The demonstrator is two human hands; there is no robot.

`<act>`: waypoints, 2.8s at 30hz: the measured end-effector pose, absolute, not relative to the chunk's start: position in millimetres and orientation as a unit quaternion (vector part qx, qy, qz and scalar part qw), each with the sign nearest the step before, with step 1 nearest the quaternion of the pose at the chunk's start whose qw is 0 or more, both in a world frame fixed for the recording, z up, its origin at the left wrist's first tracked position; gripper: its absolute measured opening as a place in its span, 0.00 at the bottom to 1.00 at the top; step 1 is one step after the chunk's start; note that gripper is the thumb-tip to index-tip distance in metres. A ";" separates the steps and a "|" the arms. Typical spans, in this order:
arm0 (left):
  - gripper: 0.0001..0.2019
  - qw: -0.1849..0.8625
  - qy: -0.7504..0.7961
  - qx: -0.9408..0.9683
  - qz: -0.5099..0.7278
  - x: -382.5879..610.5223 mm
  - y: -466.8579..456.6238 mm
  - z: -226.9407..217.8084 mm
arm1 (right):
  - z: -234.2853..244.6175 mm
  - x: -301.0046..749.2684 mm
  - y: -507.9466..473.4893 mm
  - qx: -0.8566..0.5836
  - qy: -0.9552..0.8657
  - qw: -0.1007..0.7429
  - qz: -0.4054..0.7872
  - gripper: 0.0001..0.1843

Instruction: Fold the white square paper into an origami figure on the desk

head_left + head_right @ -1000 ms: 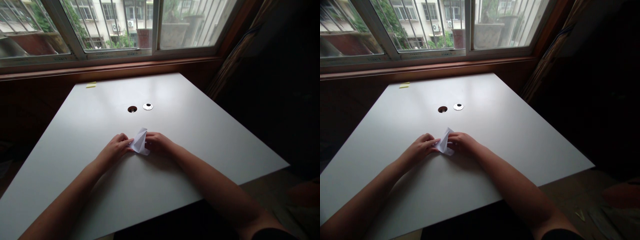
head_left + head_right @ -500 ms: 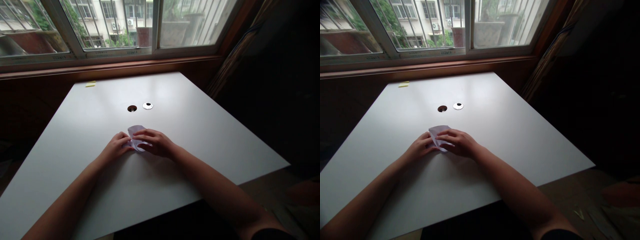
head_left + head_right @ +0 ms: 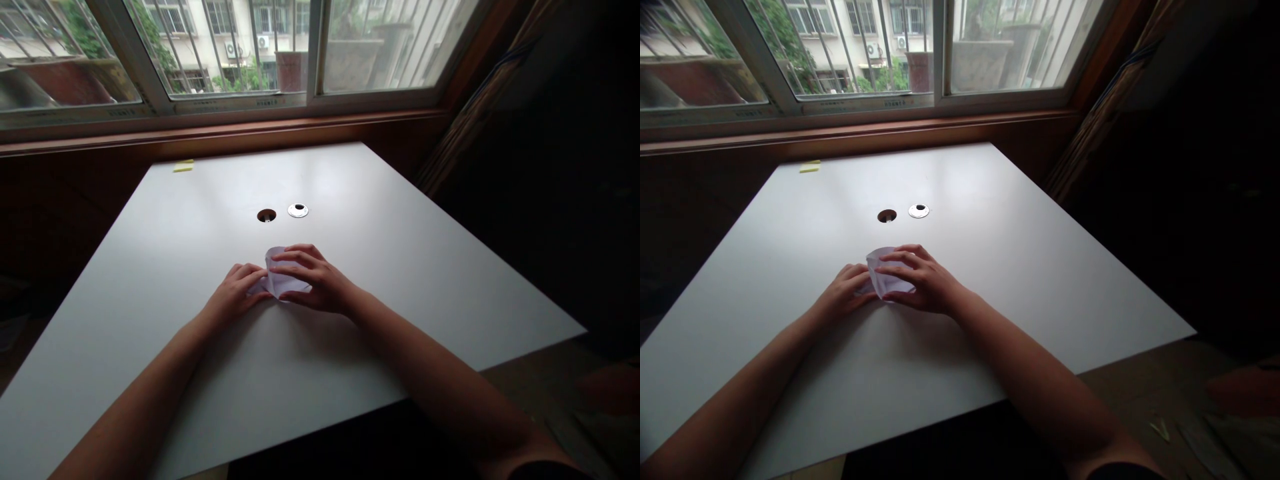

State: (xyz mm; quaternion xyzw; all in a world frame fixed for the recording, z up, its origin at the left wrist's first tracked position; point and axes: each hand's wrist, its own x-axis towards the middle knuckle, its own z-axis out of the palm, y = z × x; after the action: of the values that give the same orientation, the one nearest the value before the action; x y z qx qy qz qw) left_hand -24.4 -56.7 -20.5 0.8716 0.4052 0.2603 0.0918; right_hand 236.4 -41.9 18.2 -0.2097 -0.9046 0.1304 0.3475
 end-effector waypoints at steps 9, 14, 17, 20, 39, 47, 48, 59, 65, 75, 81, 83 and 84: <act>0.16 0.058 0.413 0.863 0.287 -30.8 -56.5 -22.0 | 7.5 236.5 -36.0 -0.185 -0.900 0.364 0.151 0.32; 0.20 0.081 0.401 0.861 0.303 -26.8 -63.1 -14.7 | 3.1 236.0 -33.4 -0.183 -0.903 0.361 0.142 0.35; 0.26 0.164 0.382 0.861 0.292 -23.5 -71.4 -6.2 | 0.7 236.0 -32.8 -0.189 -0.905 0.357 0.137 0.34; 0.39 0.224 0.377 0.844 0.308 -20.4 -77.8 -4.0 | -0.4 235.6 -32.9 -0.189 -0.905 0.357 0.132 0.34; 0.41 0.363 0.471 0.725 0.347 -19.3 -74.1 -19.0 | 7.1 229.2 -38.3 -0.177 -0.875 0.403 0.202 0.40; 0.42 0.382 0.451 0.720 0.364 -14.8 -76.4 -5.7 | 10.5 230.1 -41.7 -0.173 -0.867 0.407 0.229 0.43; 0.42 0.379 0.444 0.724 0.368 -14.2 -76.8 -4.0 | 10.7 229.9 -42.0 -0.176 -0.865 0.409 0.232 0.42; 0.52 0.425 0.394 0.717 0.387 -14.9 -75.1 -8.0 | 3.6 229.8 -39.0 -0.166 -0.851 0.431 0.248 0.11; 0.57 0.415 0.405 0.719 0.383 -14.7 -78.3 -6.5 | 1.8 228.4 -39.9 -0.207 -0.839 0.439 0.245 0.10; 0.58 0.386 0.441 0.714 0.383 -16.5 -81.6 -7.2 | -2.2 227.3 -37.9 -0.223 -0.834 0.439 0.248 0.29; 0.57 0.365 0.448 0.713 0.397 -16.5 -79.9 -11.2 | -3.0 230.2 -36.4 -0.221 -0.851 0.411 0.239 0.23; 0.56 0.359 0.460 0.708 0.397 -15.9 -78.9 -12.0 | -3.6 231.0 -35.4 -0.211 -0.852 0.410 0.247 0.24; 0.55 0.358 0.465 0.705 0.398 -15.7 -78.5 -12.1 | -4.0 231.3 -34.8 -0.205 -0.852 0.411 0.250 0.25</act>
State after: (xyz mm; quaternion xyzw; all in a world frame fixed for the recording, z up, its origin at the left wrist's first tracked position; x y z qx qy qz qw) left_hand -15.7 -78.5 -12.1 0.7053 0.4646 0.3981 0.3580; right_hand 231.3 -34.8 -4.0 -0.2047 -0.8523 0.2504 0.4111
